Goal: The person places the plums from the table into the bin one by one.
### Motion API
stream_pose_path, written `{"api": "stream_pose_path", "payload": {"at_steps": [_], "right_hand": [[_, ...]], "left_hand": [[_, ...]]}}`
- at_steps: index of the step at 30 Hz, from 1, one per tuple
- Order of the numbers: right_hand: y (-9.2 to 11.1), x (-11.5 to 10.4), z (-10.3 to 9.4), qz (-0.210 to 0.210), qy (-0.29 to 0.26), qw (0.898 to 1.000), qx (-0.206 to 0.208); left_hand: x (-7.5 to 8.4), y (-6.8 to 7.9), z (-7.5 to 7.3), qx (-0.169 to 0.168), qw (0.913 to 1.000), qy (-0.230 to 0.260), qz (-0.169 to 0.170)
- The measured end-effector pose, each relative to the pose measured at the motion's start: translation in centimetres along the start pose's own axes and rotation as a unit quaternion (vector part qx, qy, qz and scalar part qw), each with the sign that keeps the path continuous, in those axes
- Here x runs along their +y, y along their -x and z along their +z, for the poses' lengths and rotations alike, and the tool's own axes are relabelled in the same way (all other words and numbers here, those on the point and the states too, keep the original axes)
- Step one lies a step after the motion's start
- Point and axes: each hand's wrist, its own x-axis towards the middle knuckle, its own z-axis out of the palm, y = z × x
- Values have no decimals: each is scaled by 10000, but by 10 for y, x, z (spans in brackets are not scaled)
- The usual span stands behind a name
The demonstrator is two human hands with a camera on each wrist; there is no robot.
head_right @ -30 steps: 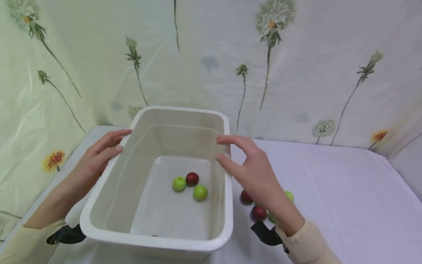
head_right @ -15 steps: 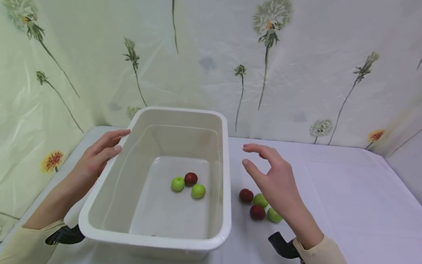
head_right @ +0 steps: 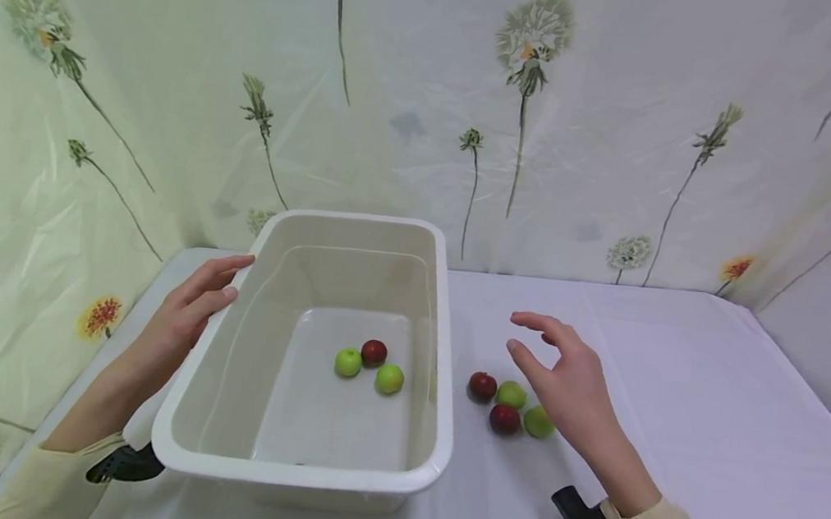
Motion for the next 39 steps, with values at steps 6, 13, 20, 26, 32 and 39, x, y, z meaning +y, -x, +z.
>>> {"api": "stream_pose_path", "payload": {"at_steps": [6, 13, 20, 26, 32, 39], "right_hand": [[8, 15, -1, 295, 168, 9994, 65], [18, 34, -2, 616, 480, 9969, 110], [21, 49, -4, 821, 526, 9952, 72], [19, 56, -6, 1006, 630, 9928, -138], [19, 68, -7, 1071, 563, 9913, -509], [18, 79, -9, 1198, 633, 9852, -1051]], "left_hand": [[0, 0, 0, 11, 10000, -10, 2], [-1, 0, 0, 1, 10000, 39, -47], [-1, 1, 0, -17, 10000, 39, -54], [1, 1, 0, 2, 10000, 19, -27], [1, 1, -1, -10, 10000, 12, -65], [0, 0, 0, -7, 10000, 57, -8]]}}
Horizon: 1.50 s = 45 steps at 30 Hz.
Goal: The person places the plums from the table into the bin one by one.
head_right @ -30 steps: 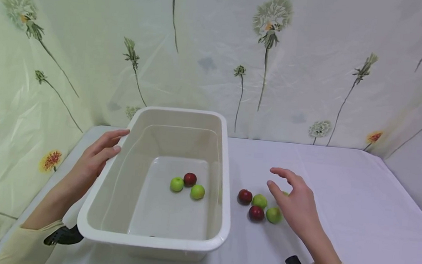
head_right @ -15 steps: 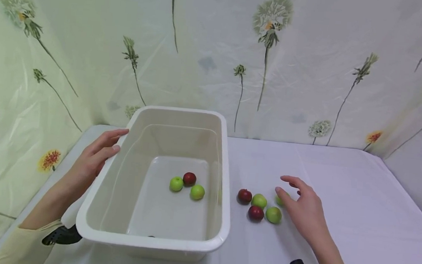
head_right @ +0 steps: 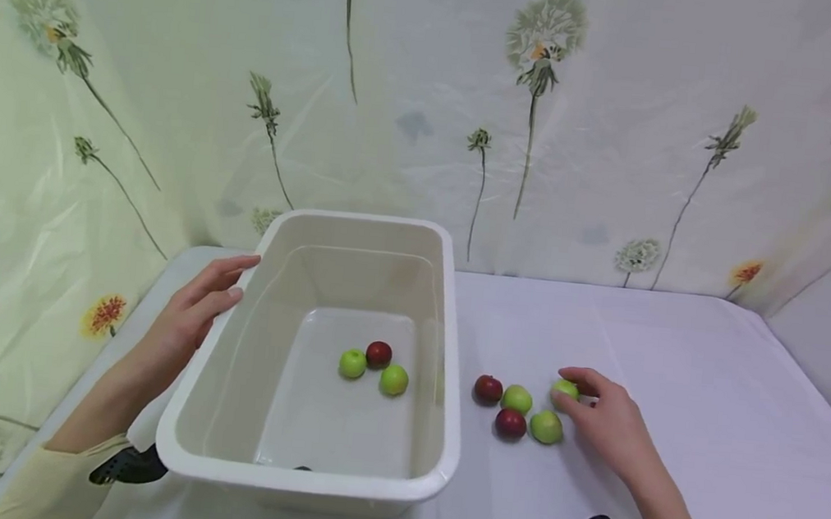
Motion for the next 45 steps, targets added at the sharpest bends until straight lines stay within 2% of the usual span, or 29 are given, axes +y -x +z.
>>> {"api": "stream_pose_path", "payload": {"at_steps": [12, 24, 37, 45], "right_hand": [[-1, 8, -5, 109, 250, 9995, -170], [-2, 4, -5, 131, 356, 9992, -98], [1, -9, -2, 127, 91, 9999, 17], [0, -14, 0, -89, -75, 9996, 240]], "left_hand": [[1, -1, 2, -3, 10000, -39, 1], [2, 0, 1, 9, 10000, -30, -13], [-1, 0, 1, -19, 9999, -3, 112], [-1, -1, 1, 9, 10000, -5, 90]]}}
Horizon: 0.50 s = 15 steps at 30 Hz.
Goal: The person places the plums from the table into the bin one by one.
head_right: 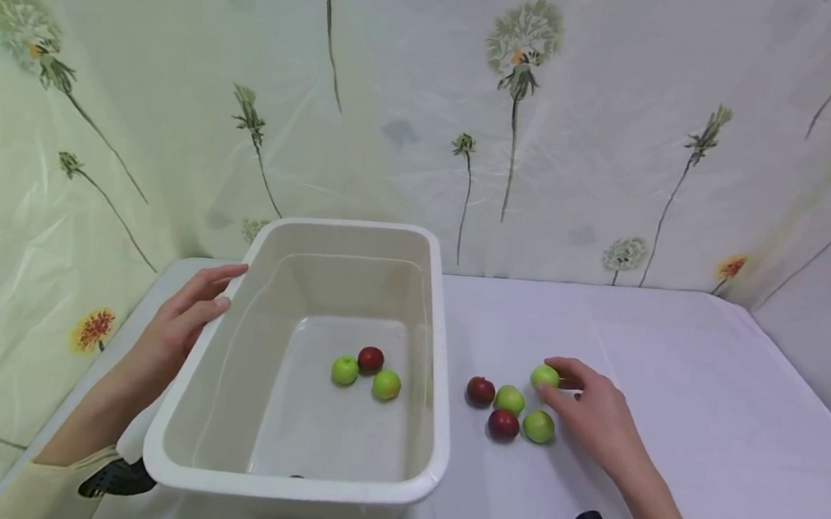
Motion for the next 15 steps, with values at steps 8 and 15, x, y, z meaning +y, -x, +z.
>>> {"api": "stream_pose_path", "payload": {"at_steps": [8, 15], "right_hand": [[3, -17, -2, -125, -374, 9991, -122], [9, -37, 3, -284, -667, 9973, -85]], "left_hand": [[3, 1, 1, 61, 10000, 18, 3], [4, 1, 2, 13, 10000, 91, -4]]}}
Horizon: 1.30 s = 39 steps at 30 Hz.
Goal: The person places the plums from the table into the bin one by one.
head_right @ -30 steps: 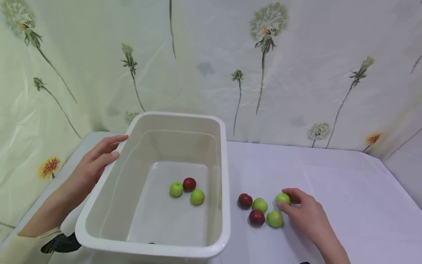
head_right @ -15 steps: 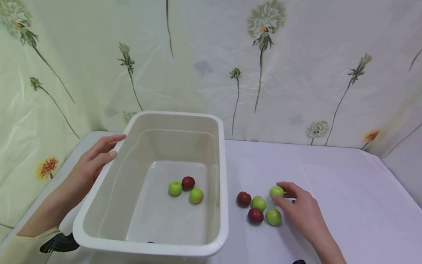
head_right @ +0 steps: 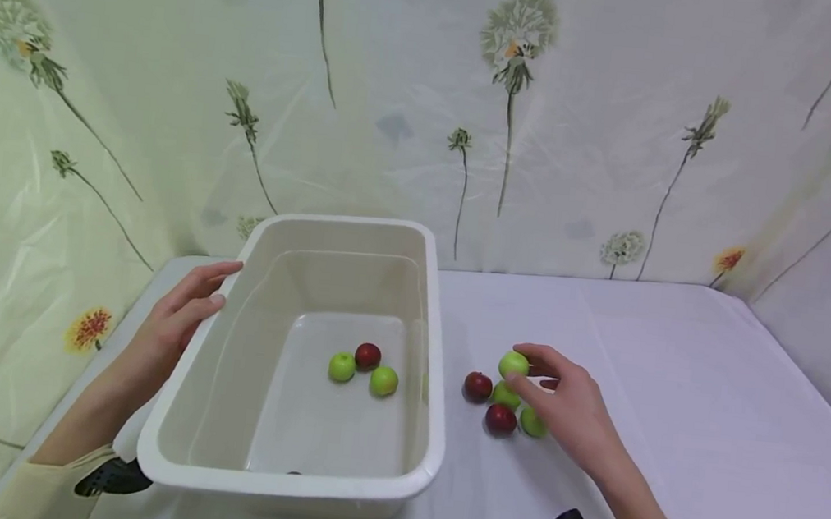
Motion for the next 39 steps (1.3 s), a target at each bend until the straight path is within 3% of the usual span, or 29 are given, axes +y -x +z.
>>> {"api": "stream_pose_path", "payload": {"at_steps": [6, 19, 32, 39], "right_hand": [[4, -13, 10, -394, -39, 9988, 289], [11, -34, 8, -470, -77, 9976, 493], [-7, -50, 2, -946, -271, 9912, 884], [-22, -61, 2, -1184, -828, 9823, 1193]], "left_hand": [[0, 0, -1, 24, 9999, -93, -37], [-3, -1, 0, -28, 10000, -76, -31], [-5, -1, -2, -56, 10000, -26, 9], [-7, -2, -3, -66, 10000, -54, 19]]}}
